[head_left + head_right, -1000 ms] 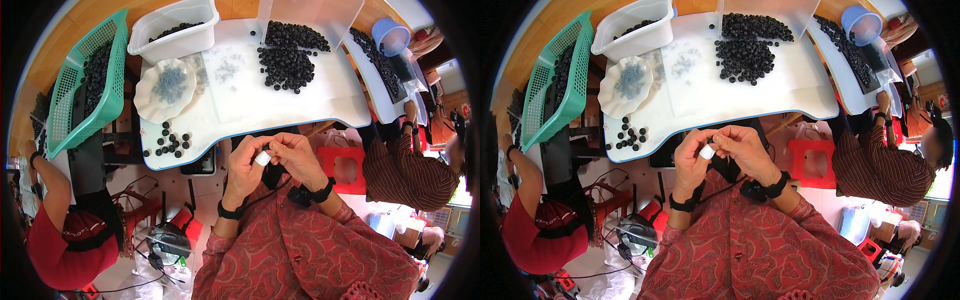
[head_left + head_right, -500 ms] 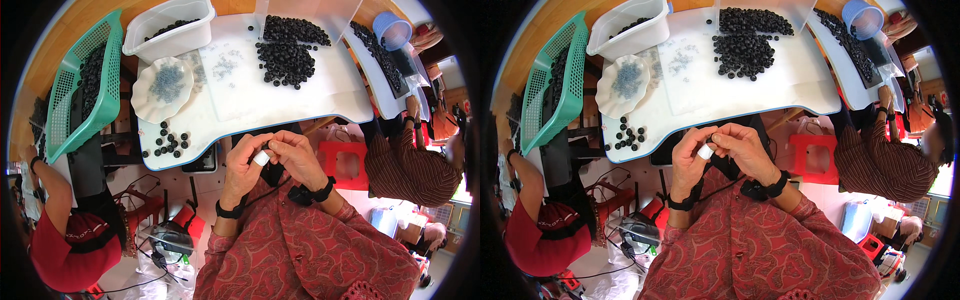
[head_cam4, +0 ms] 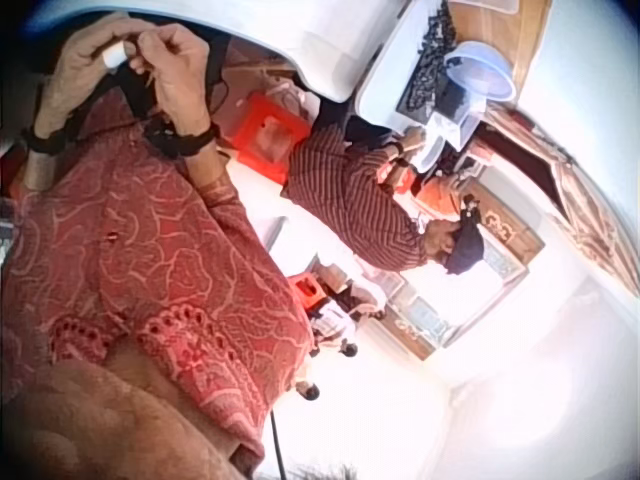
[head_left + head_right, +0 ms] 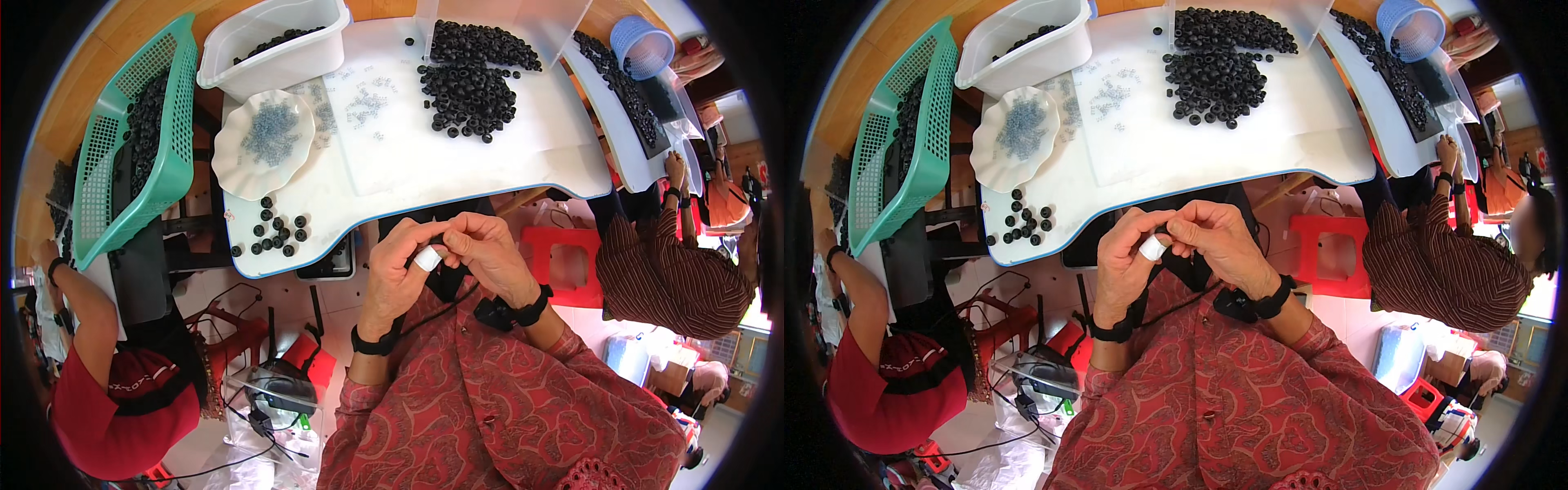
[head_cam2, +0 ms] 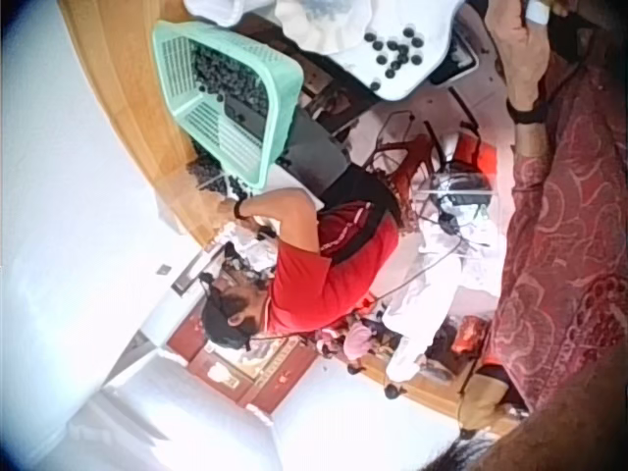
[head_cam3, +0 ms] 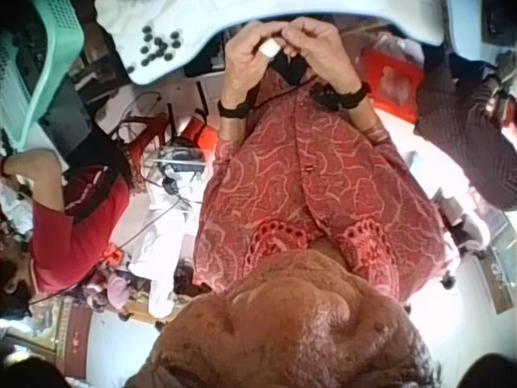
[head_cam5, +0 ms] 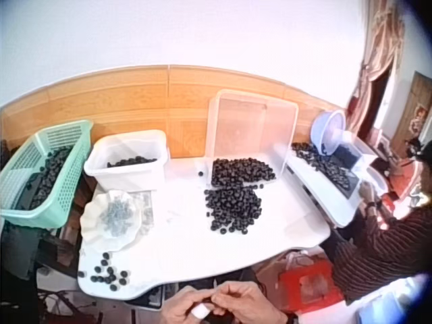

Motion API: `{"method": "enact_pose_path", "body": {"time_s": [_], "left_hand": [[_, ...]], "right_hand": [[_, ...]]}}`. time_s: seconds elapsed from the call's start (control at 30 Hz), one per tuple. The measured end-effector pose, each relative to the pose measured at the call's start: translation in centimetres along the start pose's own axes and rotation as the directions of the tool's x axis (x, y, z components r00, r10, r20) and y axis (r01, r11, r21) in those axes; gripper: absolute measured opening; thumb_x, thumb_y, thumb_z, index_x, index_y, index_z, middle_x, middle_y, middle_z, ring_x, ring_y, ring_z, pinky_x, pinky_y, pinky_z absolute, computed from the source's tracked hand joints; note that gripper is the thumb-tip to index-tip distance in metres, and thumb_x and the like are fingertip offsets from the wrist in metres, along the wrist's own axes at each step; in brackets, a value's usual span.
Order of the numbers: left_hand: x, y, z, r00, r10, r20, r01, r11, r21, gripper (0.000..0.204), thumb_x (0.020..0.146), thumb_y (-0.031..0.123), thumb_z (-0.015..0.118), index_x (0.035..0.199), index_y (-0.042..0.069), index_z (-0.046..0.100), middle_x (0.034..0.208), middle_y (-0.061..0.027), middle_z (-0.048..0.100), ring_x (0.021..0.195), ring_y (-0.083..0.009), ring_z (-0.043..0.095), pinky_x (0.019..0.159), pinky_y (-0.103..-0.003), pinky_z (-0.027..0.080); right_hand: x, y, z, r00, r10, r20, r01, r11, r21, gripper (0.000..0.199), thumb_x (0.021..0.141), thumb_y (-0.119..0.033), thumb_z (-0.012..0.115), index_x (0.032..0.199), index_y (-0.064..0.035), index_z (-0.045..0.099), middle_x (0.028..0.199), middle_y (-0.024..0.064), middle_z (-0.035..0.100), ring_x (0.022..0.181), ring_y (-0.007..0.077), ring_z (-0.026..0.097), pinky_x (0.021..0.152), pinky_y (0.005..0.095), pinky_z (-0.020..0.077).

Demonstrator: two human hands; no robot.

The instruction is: Sorting and inspecting small black plastic or rubber components at a production table.

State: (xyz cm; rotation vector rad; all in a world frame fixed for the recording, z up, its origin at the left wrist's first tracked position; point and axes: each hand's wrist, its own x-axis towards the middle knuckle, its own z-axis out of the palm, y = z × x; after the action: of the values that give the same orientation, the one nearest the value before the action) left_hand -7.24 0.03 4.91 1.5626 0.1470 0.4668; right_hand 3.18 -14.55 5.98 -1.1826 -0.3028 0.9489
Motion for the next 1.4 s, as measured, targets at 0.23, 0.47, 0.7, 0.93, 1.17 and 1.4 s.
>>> {"method": "enact_pose_path", "body": {"time_s": [0.23,0.47,0.7,0.93,1.17,1.4], "left_hand": [[0.0,-0.3,-0.2,0.997,0.073,-0.010,-0.073,0.997,0.003,0.030,0.087,-0.001,0.065,0.116,0.006,0.070,0.087,-0.0052,0.062,0.077,-0.0132,0.060,0.066,-0.027,0.049],[0.0,-0.4,-0.1,0.995,0.095,-0.033,-0.096,0.995,-0.028,0.024,0.089,0.004,0.069,0.113,0.004,0.071,0.085,-0.0011,0.059,0.068,-0.0062,0.053,0.057,-0.020,0.042],[-0.6,-0.5,0.3,0.992,-0.059,-0.111,0.033,0.976,-0.216,0.022,0.091,-0.001,0.065,0.113,-0.001,0.069,0.088,-0.0028,0.060,0.068,-0.0077,0.057,0.058,-0.020,0.048],[-0.6,-0.8,1.1,0.971,-0.053,-0.233,-0.023,0.951,-0.309,0.019,0.093,-0.002,0.063,0.111,-0.004,0.069,0.090,-0.0060,0.062,0.068,-0.0105,0.061,0.058,-0.022,0.050],[-0.5,-0.8,1.7,0.963,-0.076,-0.258,-0.012,0.946,-0.324,0.020,0.097,0.001,0.059,0.114,-0.004,0.069,0.095,-0.0071,0.062,0.070,-0.0102,0.061,0.061,-0.023,0.052],[-0.7,-1.2,1.6,0.973,-0.085,-0.216,-0.011,0.911,-0.412,0.023,0.098,0.001,0.058,0.118,-0.004,0.067,0.097,-0.0059,0.061,0.074,-0.0100,0.061,0.064,-0.023,0.051]], "right_hand": [[-0.1,-0.4,0.4,1.000,0.001,0.018,-0.002,0.997,0.076,0.018,0.098,-0.019,0.065,0.097,-0.0016,0.068,0.082,0.0040,0.067,0.071,0.0091,0.063,0.064,0.0215,0.0490],[-0.2,-0.5,0.4,1.000,-0.009,0.018,0.008,0.999,0.034,0.019,0.099,-0.019,0.064,0.100,-0.0005,0.069,0.083,0.0054,0.069,0.072,0.0097,0.064,0.064,0.0215,0.0499],[-0.2,-0.8,0.5,1.000,-0.014,0.022,0.012,0.995,0.095,0.015,0.097,-0.013,0.067,0.102,0.0008,0.069,0.086,0.0062,0.069,0.075,0.0112,0.066,0.068,0.0233,0.0532],[-0.1,-0.7,0.8,0.998,-0.064,0.015,0.061,0.984,0.167,0.013,0.095,-0.008,0.067,0.105,0.0009,0.068,0.089,0.0068,0.069,0.077,0.0116,0.065,0.071,0.0243,0.0539],[-0.1,-0.4,1.1,0.992,-0.123,-0.037,0.126,0.987,0.099,0.012,0.095,-0.006,0.067,0.104,0.0017,0.068,0.087,0.0060,0.069,0.077,0.0107,0.064,0.071,0.0239,0.0533],[-0.3,-0.8,1.8,0.978,-0.207,-0.032,0.206,0.978,-0.041,0.010,0.096,-0.006,0.066,0.102,0.0018,0.067,0.087,0.0076,0.070,0.075,0.0116,0.065,0.068,0.0241,0.0540]]}}
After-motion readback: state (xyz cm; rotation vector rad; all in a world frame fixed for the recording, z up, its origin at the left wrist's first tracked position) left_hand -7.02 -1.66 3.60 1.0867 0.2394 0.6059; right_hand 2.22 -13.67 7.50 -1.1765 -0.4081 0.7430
